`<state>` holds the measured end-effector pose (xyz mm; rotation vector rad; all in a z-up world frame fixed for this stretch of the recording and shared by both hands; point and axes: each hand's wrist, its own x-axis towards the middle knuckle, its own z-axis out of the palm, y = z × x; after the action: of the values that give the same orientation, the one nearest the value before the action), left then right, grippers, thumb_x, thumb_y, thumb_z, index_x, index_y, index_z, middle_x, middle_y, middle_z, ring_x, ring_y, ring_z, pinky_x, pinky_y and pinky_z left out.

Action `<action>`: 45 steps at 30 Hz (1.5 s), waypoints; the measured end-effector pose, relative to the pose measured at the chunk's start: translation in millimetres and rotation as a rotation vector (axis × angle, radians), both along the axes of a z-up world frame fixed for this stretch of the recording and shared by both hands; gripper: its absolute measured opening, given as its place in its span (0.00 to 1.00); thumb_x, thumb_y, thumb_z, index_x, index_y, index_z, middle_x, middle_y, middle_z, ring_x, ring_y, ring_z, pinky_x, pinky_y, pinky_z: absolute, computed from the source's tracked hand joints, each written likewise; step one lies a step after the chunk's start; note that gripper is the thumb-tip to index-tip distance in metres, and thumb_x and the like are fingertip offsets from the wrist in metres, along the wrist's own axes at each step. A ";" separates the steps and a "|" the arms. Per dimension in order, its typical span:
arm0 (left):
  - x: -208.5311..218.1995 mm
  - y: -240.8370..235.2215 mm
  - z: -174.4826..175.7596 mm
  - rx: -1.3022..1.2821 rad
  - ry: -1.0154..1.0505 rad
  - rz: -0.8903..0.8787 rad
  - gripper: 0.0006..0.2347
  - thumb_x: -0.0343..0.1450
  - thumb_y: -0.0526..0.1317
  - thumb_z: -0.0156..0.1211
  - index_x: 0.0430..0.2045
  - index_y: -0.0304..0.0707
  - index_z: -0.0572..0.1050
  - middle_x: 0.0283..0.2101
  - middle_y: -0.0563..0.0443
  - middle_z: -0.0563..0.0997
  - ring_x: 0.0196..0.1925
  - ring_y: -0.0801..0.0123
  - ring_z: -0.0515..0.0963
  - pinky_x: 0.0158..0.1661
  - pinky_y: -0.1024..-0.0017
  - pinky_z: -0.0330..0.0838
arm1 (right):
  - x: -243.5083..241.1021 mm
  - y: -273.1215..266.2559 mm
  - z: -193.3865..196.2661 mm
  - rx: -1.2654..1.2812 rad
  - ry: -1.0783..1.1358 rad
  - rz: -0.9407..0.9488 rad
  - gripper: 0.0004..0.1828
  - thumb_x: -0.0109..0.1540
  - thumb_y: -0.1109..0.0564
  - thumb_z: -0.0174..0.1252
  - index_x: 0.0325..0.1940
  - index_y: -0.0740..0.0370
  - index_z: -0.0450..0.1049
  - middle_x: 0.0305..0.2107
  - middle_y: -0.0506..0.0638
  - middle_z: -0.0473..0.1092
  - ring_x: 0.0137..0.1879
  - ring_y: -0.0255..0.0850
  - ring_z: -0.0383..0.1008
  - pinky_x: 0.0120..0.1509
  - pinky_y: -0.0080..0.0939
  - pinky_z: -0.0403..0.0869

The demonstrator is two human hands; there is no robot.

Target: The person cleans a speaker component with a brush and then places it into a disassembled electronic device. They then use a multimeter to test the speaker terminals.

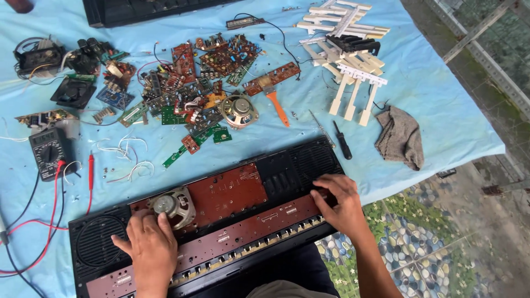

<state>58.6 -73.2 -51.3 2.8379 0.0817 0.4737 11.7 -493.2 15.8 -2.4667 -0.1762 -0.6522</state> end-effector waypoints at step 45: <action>70.6 273.2 -70.0 0.337 -0.250 0.814 0.14 0.80 0.54 0.49 0.30 0.49 0.68 0.19 0.54 0.79 0.17 0.51 0.81 0.16 0.54 0.69 | 0.8 125.4 41.8 -0.208 0.255 0.062 0.21 0.64 0.50 0.60 0.61 0.56 0.79 0.65 0.49 0.72 0.69 0.45 0.70 0.65 0.48 0.73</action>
<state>129.2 200.0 -121.3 2.9170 1.2340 1.0786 12.5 -367.8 57.6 -2.7037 -0.2300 -0.3012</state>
